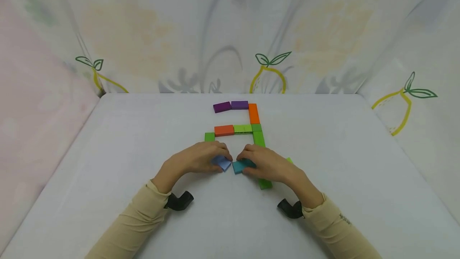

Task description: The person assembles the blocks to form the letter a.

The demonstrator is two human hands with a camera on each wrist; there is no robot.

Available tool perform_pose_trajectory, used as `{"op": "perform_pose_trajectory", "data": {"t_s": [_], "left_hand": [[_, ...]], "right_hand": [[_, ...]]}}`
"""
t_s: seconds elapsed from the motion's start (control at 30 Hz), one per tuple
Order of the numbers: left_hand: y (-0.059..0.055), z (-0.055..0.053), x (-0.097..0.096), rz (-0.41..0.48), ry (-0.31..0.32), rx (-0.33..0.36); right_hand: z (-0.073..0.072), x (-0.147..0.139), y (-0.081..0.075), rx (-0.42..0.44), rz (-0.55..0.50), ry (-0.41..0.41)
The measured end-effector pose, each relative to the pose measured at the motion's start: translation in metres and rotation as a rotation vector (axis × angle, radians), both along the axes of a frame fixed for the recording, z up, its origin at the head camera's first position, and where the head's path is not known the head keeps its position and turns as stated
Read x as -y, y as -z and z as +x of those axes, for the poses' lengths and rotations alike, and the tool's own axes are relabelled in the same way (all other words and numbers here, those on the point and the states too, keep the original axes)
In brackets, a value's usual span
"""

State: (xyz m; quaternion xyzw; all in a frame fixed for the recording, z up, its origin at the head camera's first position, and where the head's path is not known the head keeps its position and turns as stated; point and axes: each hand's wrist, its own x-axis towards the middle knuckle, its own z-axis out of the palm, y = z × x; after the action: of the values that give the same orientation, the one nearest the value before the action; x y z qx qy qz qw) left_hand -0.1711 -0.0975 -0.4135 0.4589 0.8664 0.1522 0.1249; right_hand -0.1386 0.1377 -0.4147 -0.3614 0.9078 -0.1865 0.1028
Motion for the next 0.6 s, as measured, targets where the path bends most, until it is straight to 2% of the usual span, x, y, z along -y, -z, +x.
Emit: {"op": "perform_pose_trajectory", "data": {"t_s": [0.6], "left_hand": [[-0.0021, 0.0010, -0.0005, 0.010, -0.009, 0.021]], "right_hand": [[0.0005, 0.0025, -0.0006, 0.000, 0.014, 0.021]]}}
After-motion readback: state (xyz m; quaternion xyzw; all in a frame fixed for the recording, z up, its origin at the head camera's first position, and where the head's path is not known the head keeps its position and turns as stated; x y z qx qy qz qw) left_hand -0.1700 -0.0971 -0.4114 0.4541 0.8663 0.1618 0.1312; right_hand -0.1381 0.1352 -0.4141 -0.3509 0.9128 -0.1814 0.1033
